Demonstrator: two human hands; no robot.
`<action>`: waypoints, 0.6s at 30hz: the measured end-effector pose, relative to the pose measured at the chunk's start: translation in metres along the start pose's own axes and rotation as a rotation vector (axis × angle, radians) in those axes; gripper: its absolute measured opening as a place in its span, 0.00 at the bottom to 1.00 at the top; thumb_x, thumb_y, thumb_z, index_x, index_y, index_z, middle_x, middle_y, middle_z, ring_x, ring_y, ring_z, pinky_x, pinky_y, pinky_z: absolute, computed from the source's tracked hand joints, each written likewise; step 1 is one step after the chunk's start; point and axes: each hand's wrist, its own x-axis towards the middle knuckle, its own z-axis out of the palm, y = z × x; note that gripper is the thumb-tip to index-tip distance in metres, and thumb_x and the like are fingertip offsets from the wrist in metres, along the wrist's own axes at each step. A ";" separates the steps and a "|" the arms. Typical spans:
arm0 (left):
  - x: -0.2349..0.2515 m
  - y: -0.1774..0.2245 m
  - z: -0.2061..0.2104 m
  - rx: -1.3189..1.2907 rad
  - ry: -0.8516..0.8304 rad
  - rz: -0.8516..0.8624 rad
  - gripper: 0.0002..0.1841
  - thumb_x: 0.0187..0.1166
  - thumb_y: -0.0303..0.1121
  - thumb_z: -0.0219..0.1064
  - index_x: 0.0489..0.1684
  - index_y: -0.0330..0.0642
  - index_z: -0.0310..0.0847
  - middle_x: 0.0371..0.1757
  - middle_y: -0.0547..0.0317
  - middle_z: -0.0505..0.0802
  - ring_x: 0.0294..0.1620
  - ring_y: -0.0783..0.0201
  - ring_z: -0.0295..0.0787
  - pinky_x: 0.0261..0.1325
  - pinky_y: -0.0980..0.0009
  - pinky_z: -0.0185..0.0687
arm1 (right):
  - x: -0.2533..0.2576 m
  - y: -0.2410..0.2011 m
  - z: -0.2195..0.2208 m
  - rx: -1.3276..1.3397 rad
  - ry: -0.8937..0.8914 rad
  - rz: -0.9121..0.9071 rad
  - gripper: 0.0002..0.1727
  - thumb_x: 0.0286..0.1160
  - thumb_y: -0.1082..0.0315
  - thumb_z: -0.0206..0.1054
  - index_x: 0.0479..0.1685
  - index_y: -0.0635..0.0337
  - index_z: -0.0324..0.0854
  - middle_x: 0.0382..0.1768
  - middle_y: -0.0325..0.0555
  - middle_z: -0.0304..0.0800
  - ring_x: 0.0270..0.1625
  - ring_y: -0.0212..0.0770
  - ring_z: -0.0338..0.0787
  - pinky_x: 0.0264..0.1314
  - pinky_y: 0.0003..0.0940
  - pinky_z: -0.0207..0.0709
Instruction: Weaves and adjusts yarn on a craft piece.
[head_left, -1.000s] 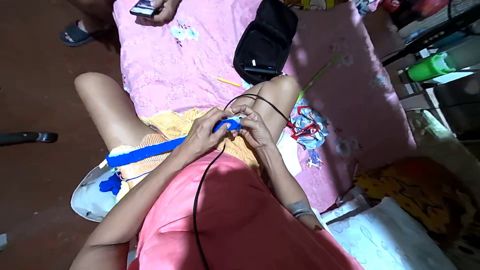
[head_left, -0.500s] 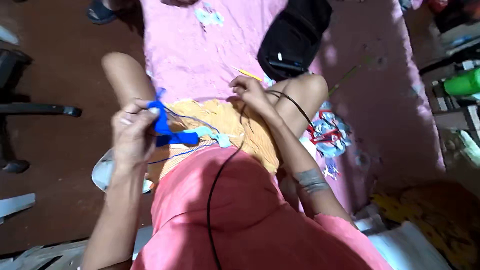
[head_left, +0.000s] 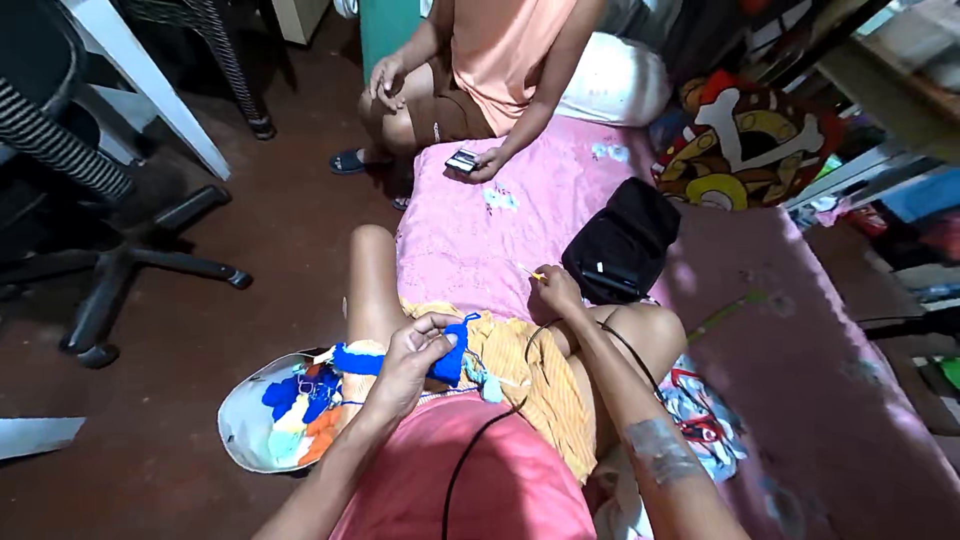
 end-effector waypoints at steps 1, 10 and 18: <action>-0.001 0.000 0.000 -0.002 -0.006 -0.004 0.11 0.77 0.23 0.60 0.51 0.35 0.84 0.37 0.61 0.94 0.33 0.69 0.92 0.41 0.71 0.91 | 0.000 0.002 0.000 -0.006 -0.003 0.016 0.21 0.84 0.64 0.61 0.70 0.62 0.82 0.68 0.66 0.83 0.75 0.64 0.80 0.78 0.61 0.69; -0.007 -0.002 0.002 -0.054 -0.027 -0.063 0.10 0.77 0.23 0.60 0.50 0.35 0.85 0.36 0.60 0.94 0.33 0.68 0.92 0.41 0.71 0.92 | 0.005 0.007 0.005 -0.010 -0.138 0.145 0.28 0.77 0.66 0.63 0.80 0.58 0.75 0.71 0.66 0.82 0.75 0.67 0.79 0.76 0.68 0.68; -0.009 0.002 0.002 -0.131 -0.044 -0.079 0.13 0.77 0.22 0.58 0.54 0.35 0.85 0.39 0.59 0.95 0.34 0.69 0.92 0.41 0.72 0.91 | 0.008 0.000 0.013 -0.217 -0.255 0.071 0.22 0.79 0.67 0.63 0.71 0.63 0.80 0.66 0.65 0.85 0.73 0.64 0.82 0.74 0.66 0.71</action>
